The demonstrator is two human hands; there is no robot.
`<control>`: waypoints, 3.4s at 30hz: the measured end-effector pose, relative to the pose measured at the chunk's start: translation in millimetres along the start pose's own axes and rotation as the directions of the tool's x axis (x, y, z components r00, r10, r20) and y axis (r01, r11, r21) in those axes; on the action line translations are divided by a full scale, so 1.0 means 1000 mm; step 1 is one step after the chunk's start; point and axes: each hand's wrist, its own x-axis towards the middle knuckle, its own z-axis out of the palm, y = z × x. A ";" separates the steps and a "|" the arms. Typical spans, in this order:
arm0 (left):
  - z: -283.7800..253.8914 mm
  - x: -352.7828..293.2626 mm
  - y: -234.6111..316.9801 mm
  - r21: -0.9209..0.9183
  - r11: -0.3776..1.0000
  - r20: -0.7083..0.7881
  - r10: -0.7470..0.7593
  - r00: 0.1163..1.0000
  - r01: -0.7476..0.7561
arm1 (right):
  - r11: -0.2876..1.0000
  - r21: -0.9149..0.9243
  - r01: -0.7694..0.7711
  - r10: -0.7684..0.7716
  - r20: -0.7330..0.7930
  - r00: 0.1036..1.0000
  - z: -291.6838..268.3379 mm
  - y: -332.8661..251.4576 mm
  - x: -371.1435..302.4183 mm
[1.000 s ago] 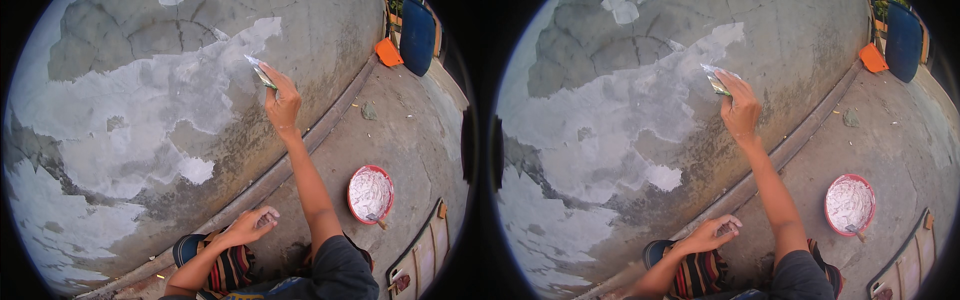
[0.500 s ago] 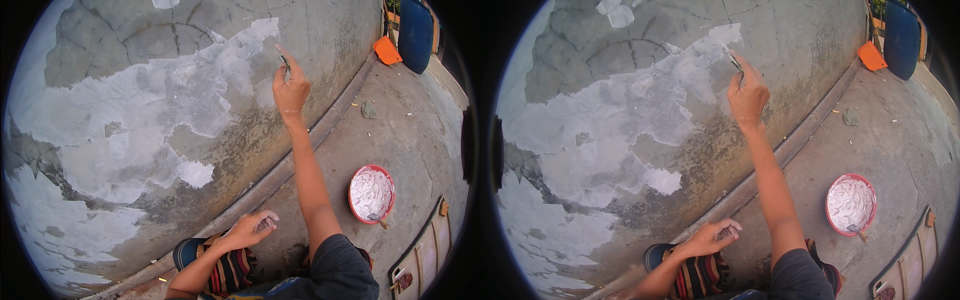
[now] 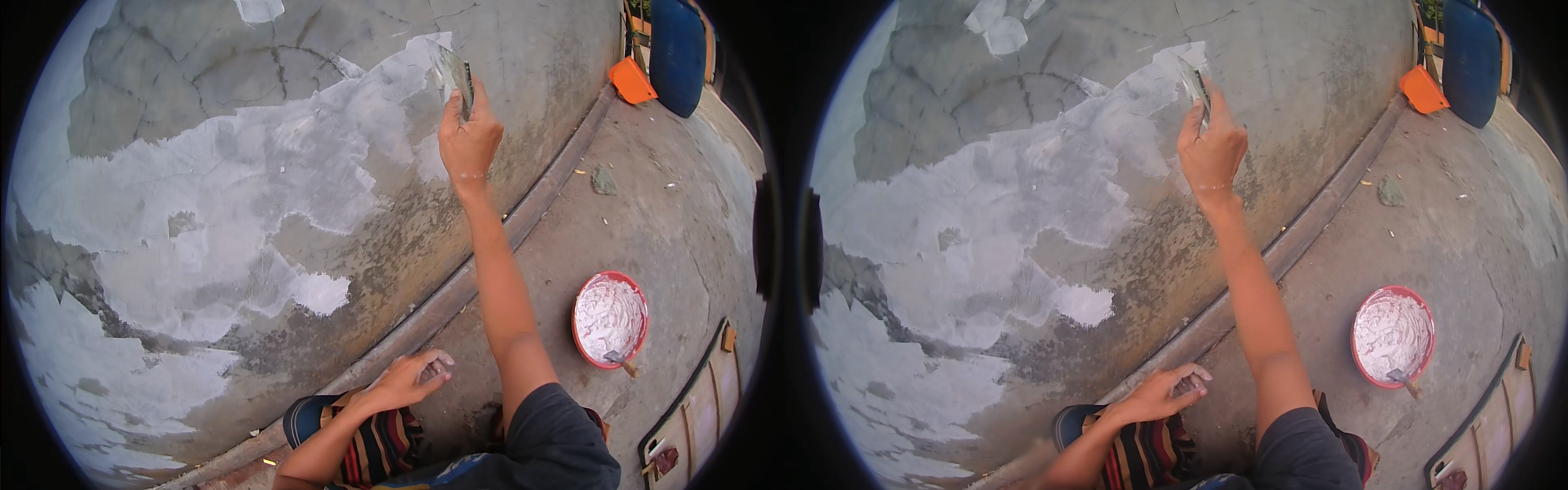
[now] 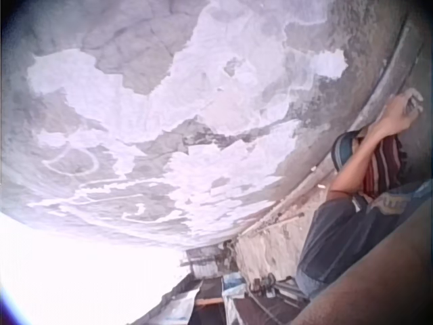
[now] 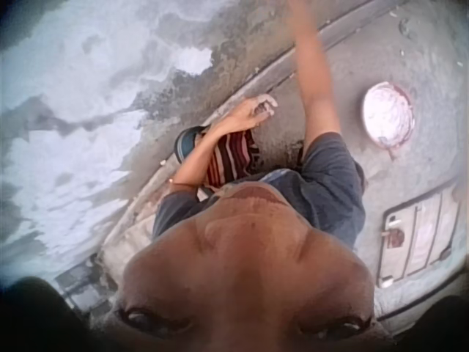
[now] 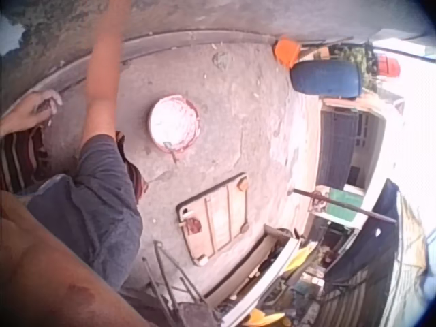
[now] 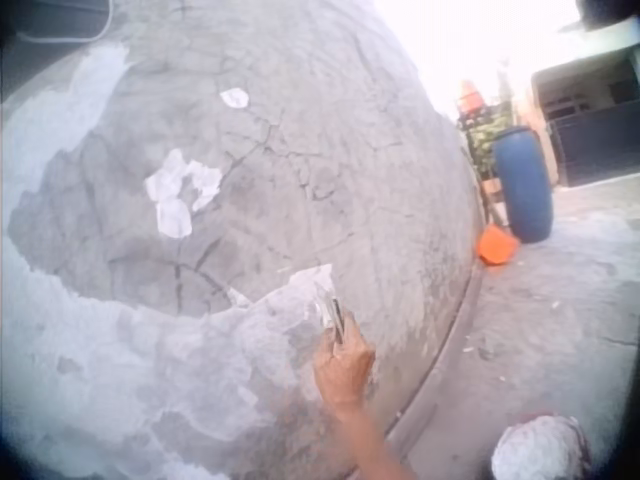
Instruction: The person scoops white plaster from a red basin using a small trowel and applies it to a concrete wall with a larger trowel. They repeatedly smooth and spread the plaster across the surface.
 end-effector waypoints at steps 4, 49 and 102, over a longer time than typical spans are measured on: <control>-0.002 0.001 0.000 -0.004 1.000 0.018 -0.008 1.000 0.008 | 0.991 -0.117 0.067 -0.061 0.050 0.997 0.010 -0.001 0.002; 0.013 0.082 0.010 -0.074 0.991 -0.480 0.066 0.875 -0.115 | -0.077 0.651 -0.755 0.553 0.658 0.512 -0.106 0.044 -0.109; 0.195 0.160 -0.083 -0.954 0.287 0.033 -0.178 0.984 0.084 | 0.514 -0.829 -0.218 0.792 0.361 0.493 -0.420 0.029 -0.212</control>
